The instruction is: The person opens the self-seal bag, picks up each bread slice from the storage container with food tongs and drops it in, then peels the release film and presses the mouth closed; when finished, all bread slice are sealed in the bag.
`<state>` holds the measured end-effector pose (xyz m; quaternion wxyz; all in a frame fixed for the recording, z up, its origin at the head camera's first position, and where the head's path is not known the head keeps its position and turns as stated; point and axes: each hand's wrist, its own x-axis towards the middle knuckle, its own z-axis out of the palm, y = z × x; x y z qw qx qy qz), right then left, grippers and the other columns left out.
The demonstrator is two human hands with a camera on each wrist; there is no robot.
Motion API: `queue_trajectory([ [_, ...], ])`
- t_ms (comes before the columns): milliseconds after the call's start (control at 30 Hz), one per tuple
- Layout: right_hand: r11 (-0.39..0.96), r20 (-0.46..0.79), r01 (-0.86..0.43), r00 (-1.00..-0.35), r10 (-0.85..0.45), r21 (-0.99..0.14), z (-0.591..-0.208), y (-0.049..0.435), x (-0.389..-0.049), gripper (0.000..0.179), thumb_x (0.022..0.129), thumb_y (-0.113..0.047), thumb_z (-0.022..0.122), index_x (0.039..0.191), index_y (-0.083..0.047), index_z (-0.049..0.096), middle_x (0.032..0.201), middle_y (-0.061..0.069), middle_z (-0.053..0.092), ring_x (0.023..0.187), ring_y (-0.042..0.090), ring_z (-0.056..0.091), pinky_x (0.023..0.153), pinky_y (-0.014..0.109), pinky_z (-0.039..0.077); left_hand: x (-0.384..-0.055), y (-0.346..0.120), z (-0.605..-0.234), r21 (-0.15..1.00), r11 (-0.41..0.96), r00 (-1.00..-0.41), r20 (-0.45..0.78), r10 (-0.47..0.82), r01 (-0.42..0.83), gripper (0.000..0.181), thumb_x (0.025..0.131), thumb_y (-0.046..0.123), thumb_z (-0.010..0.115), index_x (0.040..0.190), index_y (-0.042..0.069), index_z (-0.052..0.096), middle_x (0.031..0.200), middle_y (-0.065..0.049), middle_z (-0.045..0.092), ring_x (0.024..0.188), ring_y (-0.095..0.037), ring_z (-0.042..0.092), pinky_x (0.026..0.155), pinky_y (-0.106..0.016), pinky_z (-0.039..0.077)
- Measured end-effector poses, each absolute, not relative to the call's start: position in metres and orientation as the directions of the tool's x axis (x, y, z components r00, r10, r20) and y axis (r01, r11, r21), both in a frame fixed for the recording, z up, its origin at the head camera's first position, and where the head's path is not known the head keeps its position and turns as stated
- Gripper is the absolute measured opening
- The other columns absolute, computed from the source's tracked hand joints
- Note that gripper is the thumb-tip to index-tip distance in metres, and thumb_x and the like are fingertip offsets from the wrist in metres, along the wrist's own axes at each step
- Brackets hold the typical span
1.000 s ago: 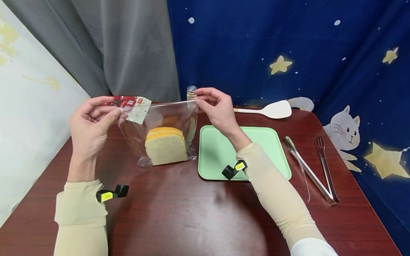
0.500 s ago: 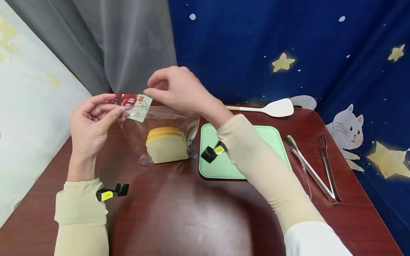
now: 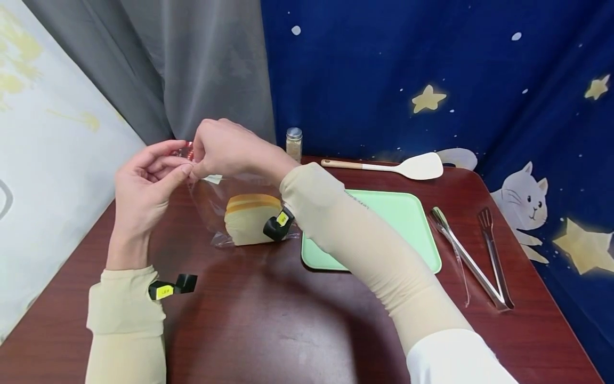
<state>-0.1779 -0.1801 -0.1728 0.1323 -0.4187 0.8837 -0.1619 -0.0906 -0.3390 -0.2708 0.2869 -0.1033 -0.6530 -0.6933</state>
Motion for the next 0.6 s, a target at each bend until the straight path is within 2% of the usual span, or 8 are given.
queue_trajectory([
  [133,0.616,-0.098,-0.691,-0.632,-0.769,-0.377,-0.176,-0.18,-0.179,0.025,0.093,-0.043,0.08,0.079,-0.022,0.077,0.068,-0.007,0.056,0.075,0.011,0.056,0.061,0.025,0.039,-0.091,-0.338,-0.27,0.855,0.03,-0.821,0.507,-0.262,0.518,0.039,0.088,-0.015,0.074,0.127,-0.007,0.072,0.09,-0.005,0.082,0.072,-0.012,0.077,0.072,-0.017,0.061],
  [367,0.606,-0.091,-0.688,-0.628,-0.773,-0.398,-0.179,-0.178,-0.18,0.026,0.095,-0.04,0.08,0.079,-0.02,0.077,0.073,-0.004,0.061,0.078,0.012,0.059,0.062,0.024,0.042,-0.092,-0.34,-0.272,0.867,0.055,-0.827,0.49,-0.276,0.496,0.039,0.089,-0.01,0.077,0.127,-0.004,0.073,0.091,-0.002,0.082,0.076,-0.01,0.076,0.073,-0.015,0.06],
  [600,0.595,-0.072,-0.686,-0.628,-0.775,-0.419,-0.181,-0.175,-0.179,0.025,0.099,-0.033,0.075,0.079,-0.02,0.078,0.075,-0.002,0.063,0.079,0.013,0.059,0.062,0.024,0.044,-0.092,-0.349,-0.274,0.899,-0.051,-0.894,0.426,-0.136,0.436,0.045,0.092,-0.013,0.072,0.136,-0.004,0.067,0.099,-0.003,0.083,0.082,-0.011,0.08,0.078,-0.02,0.062],
])
